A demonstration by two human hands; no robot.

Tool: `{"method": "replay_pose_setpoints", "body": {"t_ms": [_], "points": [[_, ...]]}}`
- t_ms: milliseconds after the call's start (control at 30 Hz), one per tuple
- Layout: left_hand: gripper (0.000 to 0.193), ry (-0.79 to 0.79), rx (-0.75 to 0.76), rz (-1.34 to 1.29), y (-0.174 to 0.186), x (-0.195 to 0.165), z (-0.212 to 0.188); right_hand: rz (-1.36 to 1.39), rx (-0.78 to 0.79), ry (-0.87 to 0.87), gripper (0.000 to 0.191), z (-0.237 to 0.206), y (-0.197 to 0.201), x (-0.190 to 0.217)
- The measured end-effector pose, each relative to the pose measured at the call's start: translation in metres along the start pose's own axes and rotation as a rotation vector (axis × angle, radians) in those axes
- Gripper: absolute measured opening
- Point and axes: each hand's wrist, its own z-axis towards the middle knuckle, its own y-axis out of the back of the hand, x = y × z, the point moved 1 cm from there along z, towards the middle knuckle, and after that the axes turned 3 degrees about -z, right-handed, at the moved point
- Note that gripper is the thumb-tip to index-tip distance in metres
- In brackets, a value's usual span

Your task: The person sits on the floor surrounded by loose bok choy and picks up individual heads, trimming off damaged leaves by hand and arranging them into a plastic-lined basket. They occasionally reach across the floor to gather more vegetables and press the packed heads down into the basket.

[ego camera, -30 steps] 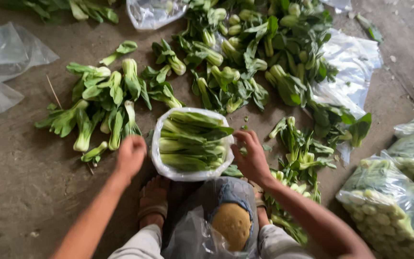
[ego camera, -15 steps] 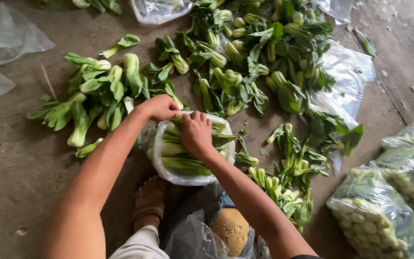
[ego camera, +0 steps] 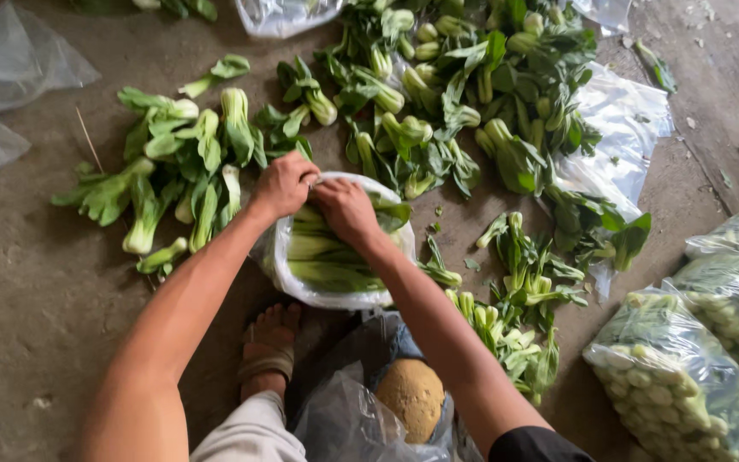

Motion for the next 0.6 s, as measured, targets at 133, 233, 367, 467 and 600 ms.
{"method": "replay_pose_setpoints", "body": {"t_ms": [133,233,367,467,600], "points": [[0.025,0.082,-0.291,-0.110,-0.002,-0.001,-0.050,0.228,0.106,-0.041,0.038,-0.014,0.004,-0.013],[0.033,0.385,-0.397,-0.022,0.002,-0.010,-0.124,-0.030,-0.098,0.051,0.035,-0.049,0.010,-0.001],[0.048,0.771,0.113,0.021,-0.005,-0.015,-0.189,-0.177,0.031,-0.130,0.059,-0.083,-0.021,0.027],[0.034,0.725,0.057,0.043,-0.015,-0.017,-0.196,-0.234,0.028,-0.255,0.065,-0.084,-0.057,0.029],[0.034,0.698,0.088,-0.057,-0.019,-0.020,-0.196,-0.166,0.061,-0.298,0.070,-0.087,-0.085,0.014]]}}
